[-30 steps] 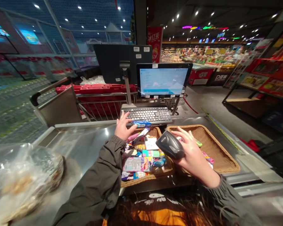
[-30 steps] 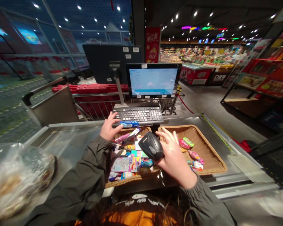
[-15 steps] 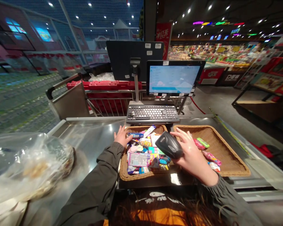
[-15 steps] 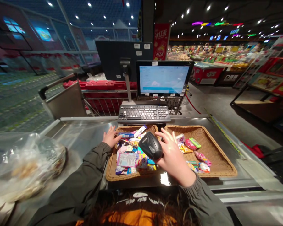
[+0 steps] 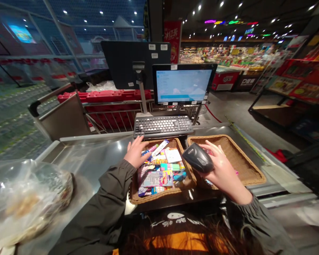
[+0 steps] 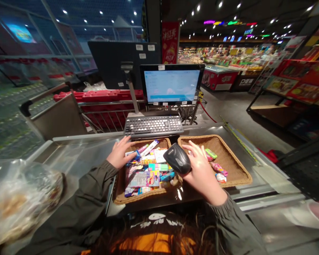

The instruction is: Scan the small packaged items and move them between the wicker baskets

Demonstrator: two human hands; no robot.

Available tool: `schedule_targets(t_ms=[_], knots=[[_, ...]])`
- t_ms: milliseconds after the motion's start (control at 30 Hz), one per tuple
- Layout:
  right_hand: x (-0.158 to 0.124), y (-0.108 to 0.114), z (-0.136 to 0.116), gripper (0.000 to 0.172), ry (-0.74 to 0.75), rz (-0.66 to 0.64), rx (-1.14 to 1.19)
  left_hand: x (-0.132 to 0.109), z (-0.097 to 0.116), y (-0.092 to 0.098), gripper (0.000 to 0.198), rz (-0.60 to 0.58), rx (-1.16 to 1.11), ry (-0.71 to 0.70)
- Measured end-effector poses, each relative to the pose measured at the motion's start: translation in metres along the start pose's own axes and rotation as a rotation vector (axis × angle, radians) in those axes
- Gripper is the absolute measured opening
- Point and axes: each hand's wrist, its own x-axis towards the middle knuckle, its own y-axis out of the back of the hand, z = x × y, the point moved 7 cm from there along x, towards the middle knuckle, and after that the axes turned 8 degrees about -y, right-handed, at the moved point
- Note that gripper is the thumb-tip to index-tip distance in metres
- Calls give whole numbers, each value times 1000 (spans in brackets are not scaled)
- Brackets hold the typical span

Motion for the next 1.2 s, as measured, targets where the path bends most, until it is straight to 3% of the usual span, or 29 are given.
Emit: schedule_targets(t_ms=[133, 267, 500, 633, 833, 967, 1100, 1200], knots=[[-13, 30, 39, 38, -115, 127, -58, 23, 52, -8, 46, -55, -60, -190], [-33, 56, 74, 33, -221, 225, -119, 50, 102, -32, 40, -153, -66, -354], [-58, 73, 113, 35, -286, 245, -165, 100, 182, -103, 26, -328, -60, -506], [-66, 81, 131, 35, -319, 248, -169, 120, 215, -149, 36, -393, 15, -526], [-66, 92, 158, 34, -355, 277, -115, 143, 241, -213, 39, -506, 186, -574], [-60, 93, 175, 34, -367, 275, -85, 159, 243, -262, 29, -546, 225, -509], [-52, 90, 190, 33, -365, 258, -57, 166, 242, -309, 41, -573, 229, -442], [-46, 88, 201, 33, -379, 246, -37, 165, 245, -331, 47, -559, 210, -436]])
